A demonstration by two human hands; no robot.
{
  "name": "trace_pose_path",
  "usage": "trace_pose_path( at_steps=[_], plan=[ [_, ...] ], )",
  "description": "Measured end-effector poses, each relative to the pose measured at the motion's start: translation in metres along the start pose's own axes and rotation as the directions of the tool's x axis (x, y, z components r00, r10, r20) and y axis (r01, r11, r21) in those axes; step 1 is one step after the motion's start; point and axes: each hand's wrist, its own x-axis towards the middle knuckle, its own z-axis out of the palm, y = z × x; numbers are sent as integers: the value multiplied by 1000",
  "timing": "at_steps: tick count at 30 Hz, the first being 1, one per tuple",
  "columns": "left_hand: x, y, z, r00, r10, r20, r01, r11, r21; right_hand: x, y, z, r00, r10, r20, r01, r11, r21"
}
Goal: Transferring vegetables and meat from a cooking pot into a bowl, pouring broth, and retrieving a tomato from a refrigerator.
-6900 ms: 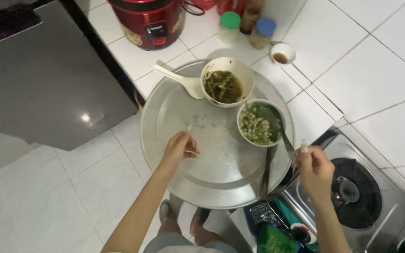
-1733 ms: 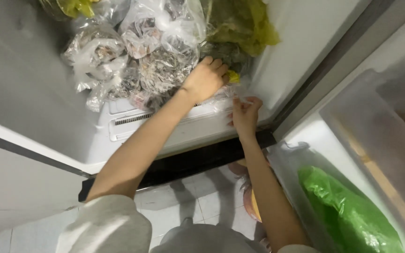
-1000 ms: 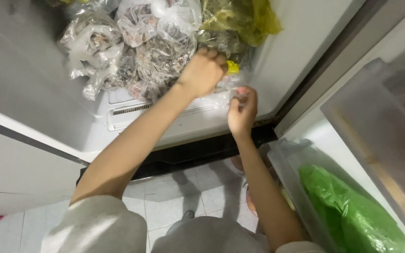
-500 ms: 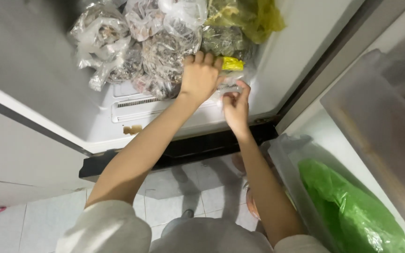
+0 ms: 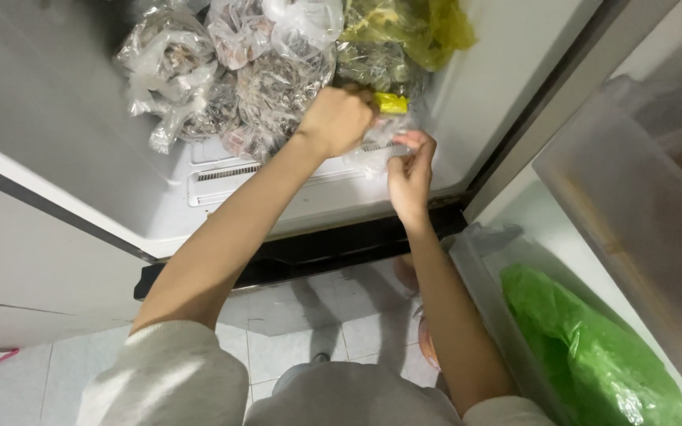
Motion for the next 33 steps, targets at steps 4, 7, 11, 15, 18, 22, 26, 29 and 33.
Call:
trace_pose_path(
  at_steps=[4,7,11,15,18,22,26,29,33],
  plan=[
    [-5,9,-6,980,-13,201,26,997,-66,-8,16,-12,994,-98,38,105,931,-349],
    [-5,15,-19,997,-52,-61,48,997,-61,-12,-16,-5,976,-187,114,217,762,-611],
    [-5,20,-31,988,-128,-85,113,980,-163,-16,-54,7,941,-334,60,322,825,-465],
    [-5,19,-21,985,-173,21,174,979,-105,-17,-36,1,906,-345,245,418,641,-644],
    [-3,16,-6,994,-109,-28,110,991,71,-19,-34,-4,932,-291,216,357,636,-684],
    [1,7,4,998,-70,11,67,984,166,-24,-38,-5,946,-258,199,318,609,-727],
    [5,-2,-6,999,25,-21,-21,988,155,-24,-36,-7,939,-293,180,325,584,-743],
    [10,-9,-6,999,40,-19,-36,988,149,-12,-40,-3,943,-244,226,325,535,-780],
    [14,-14,-6,1000,30,8,-31,981,192,-2,-37,-2,954,-150,260,300,458,-837]
  ],
)
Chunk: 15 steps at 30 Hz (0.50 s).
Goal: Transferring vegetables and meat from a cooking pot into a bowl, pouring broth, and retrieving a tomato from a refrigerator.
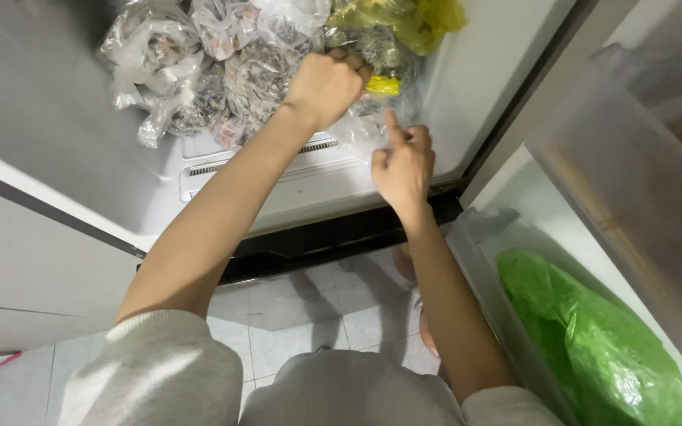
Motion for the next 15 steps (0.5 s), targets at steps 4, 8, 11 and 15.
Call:
trace_pose_path(
  at_steps=[4,8,11,15],
  plan=[
    [1,1,-6,1000,-18,8,18,996,-93,2,6,1,992,97,-82,-93,994,59],
    [4,16,-33,948,-82,306,112,990,-83,11,15,17,969,171,-176,-106,938,330],
    [5,36,-41,863,-171,475,223,973,-55,21,13,18,950,244,-196,-167,925,342],
    [13,54,-24,868,-359,344,360,931,63,36,7,15,959,223,-176,-170,946,276]
  ],
)
